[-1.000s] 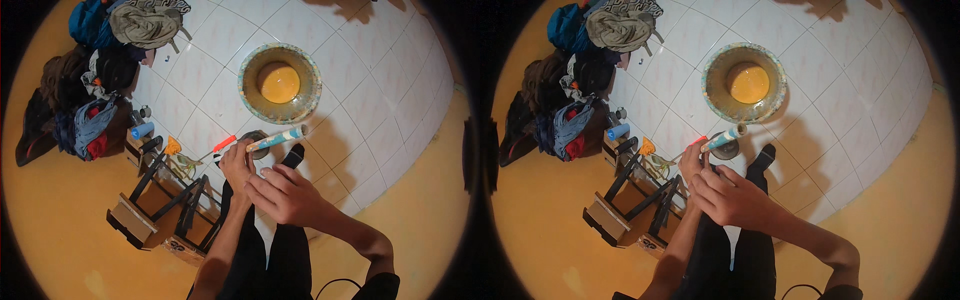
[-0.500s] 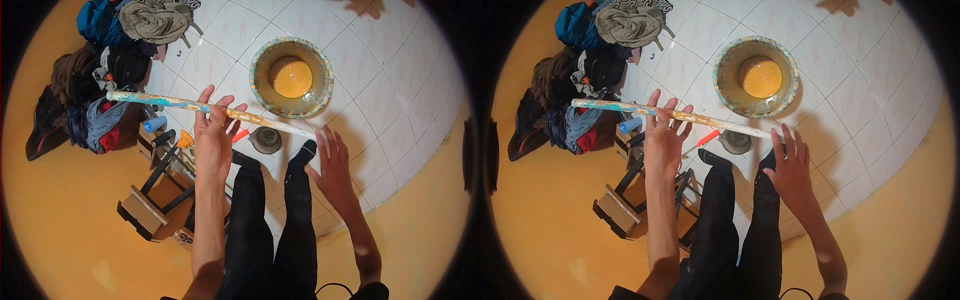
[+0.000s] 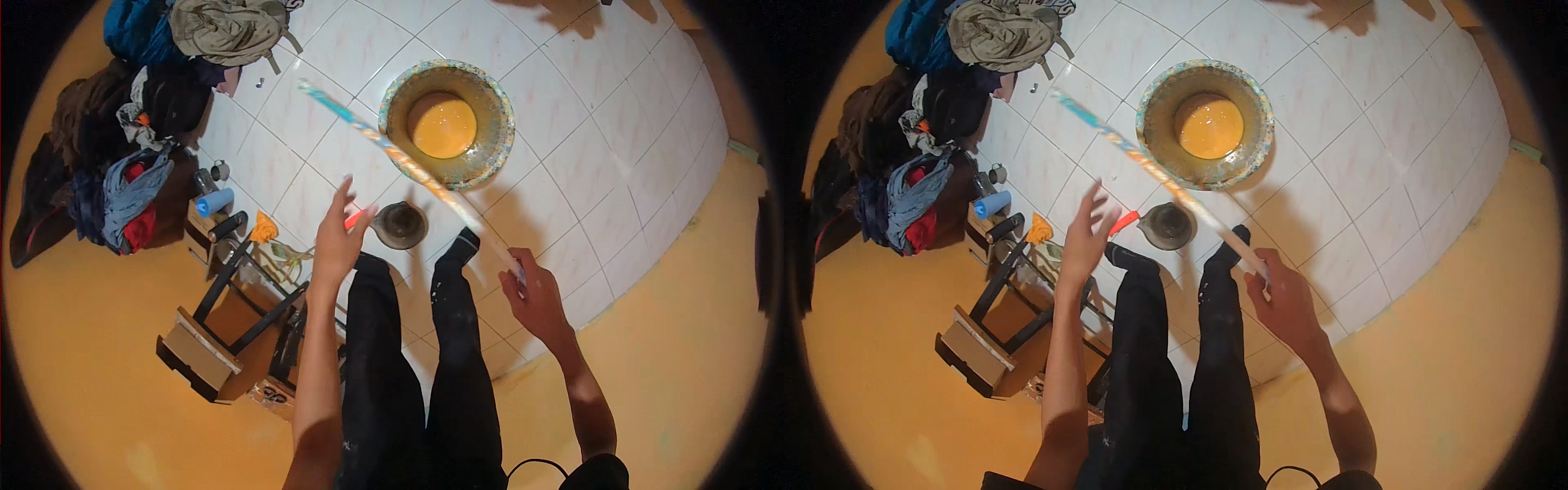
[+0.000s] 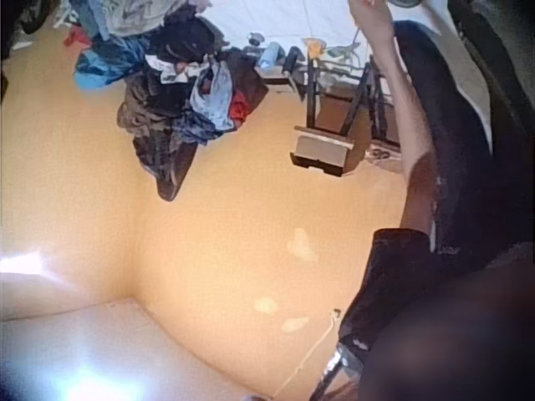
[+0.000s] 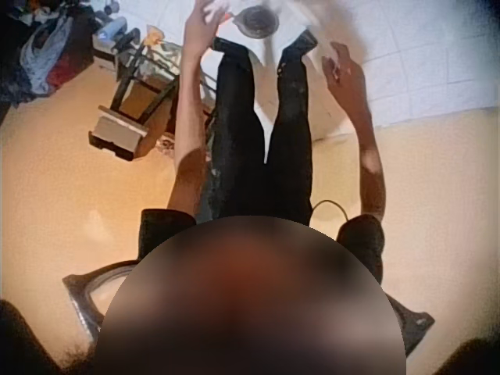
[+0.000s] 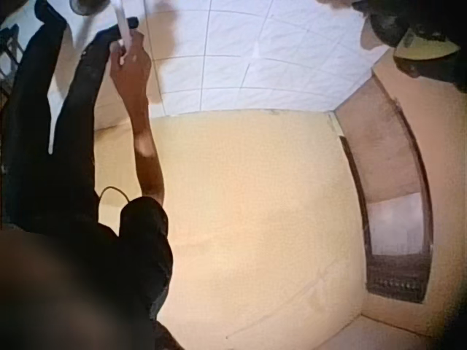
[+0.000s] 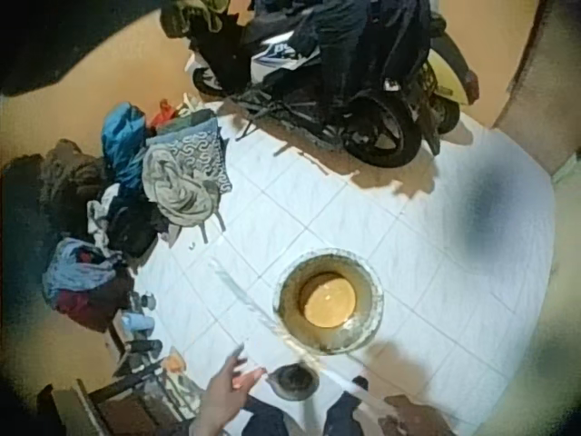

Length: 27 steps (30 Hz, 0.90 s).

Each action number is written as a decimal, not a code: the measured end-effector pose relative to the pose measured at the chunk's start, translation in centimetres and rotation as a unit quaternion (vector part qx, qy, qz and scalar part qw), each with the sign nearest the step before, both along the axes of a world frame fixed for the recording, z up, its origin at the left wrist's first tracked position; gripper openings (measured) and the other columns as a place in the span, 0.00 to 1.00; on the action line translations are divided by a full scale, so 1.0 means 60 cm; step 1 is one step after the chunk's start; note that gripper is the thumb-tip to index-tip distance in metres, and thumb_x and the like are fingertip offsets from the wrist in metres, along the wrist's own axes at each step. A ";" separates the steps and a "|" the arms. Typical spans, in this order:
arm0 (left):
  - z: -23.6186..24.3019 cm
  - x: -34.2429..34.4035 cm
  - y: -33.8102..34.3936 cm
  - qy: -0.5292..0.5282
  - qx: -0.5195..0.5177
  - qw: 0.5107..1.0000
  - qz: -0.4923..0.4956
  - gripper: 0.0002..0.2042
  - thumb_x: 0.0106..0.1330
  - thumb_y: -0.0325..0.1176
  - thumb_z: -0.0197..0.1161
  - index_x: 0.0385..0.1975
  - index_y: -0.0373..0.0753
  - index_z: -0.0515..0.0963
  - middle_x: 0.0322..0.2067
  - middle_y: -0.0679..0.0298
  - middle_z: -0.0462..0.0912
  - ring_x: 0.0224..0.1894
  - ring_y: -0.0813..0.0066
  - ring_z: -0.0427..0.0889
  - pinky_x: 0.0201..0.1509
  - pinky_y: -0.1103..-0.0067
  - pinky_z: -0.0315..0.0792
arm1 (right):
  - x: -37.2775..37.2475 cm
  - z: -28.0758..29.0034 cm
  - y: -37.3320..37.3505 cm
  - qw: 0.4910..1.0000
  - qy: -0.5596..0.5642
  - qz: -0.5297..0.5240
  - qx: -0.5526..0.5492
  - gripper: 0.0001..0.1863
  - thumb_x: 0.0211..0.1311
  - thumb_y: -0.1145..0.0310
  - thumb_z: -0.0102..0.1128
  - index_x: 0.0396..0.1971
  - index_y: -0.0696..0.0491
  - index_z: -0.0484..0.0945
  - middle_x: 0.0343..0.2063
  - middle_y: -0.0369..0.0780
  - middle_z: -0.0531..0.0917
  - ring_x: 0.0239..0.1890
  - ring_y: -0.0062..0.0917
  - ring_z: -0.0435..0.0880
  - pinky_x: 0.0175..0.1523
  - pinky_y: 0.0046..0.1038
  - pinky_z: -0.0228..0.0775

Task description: Stir a bucket of orange paint with a stick and prepare a paintbrush.

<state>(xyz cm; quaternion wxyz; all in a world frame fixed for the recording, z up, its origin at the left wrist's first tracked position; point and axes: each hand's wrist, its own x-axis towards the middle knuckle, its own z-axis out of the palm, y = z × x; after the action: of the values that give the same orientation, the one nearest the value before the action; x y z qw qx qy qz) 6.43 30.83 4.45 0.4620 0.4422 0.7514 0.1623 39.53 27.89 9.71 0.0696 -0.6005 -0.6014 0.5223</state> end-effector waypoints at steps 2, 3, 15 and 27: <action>-0.015 -0.017 -0.090 0.110 -0.045 0.991 -0.068 0.27 0.72 0.48 0.62 0.65 0.40 0.71 0.56 0.48 0.80 0.59 0.53 0.79 0.60 0.64 0.73 | 0.037 0.000 -0.007 0.999 -0.052 -0.014 0.001 0.11 0.70 0.71 0.56 0.49 0.55 0.71 0.20 0.47 0.79 0.23 0.44 0.79 0.27 0.39 0.68; -0.022 -0.034 -0.143 0.125 -0.086 0.987 -0.061 0.25 0.71 0.48 0.62 0.62 0.40 0.74 0.54 0.47 0.81 0.58 0.51 0.80 0.59 0.63 0.73 | 0.046 0.006 -0.001 0.999 -0.052 -0.011 0.002 0.11 0.70 0.71 0.56 0.49 0.55 0.71 0.20 0.47 0.79 0.23 0.44 0.79 0.27 0.39 0.68; -0.003 -0.006 -0.521 0.140 -0.205 0.966 0.079 0.26 0.70 0.49 0.62 0.62 0.40 0.72 0.55 0.43 0.74 0.58 0.38 0.74 0.62 0.58 0.70 | 0.070 0.048 0.062 0.984 -0.049 -0.024 -0.171 0.06 0.73 0.71 0.52 0.42 0.56 0.75 0.22 0.34 0.75 0.25 0.18 0.68 0.32 0.25 0.63; -0.058 -0.085 -0.496 0.214 -0.275 0.930 0.118 0.15 0.65 0.37 0.61 0.49 0.40 0.79 0.51 0.51 0.76 0.57 0.49 0.76 0.56 0.53 0.73 | -0.102 0.016 0.045 0.962 -0.117 -0.073 -0.236 0.27 0.70 0.72 0.51 0.68 0.55 0.66 0.32 0.39 0.80 0.25 0.19 0.76 0.27 0.23 0.71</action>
<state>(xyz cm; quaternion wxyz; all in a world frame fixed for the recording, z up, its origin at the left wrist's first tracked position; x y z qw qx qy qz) 1.32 1.07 1.00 0.3716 0.2299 0.8944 -0.0955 33.42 30.58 10.66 -0.1070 -0.6991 -0.4198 0.5689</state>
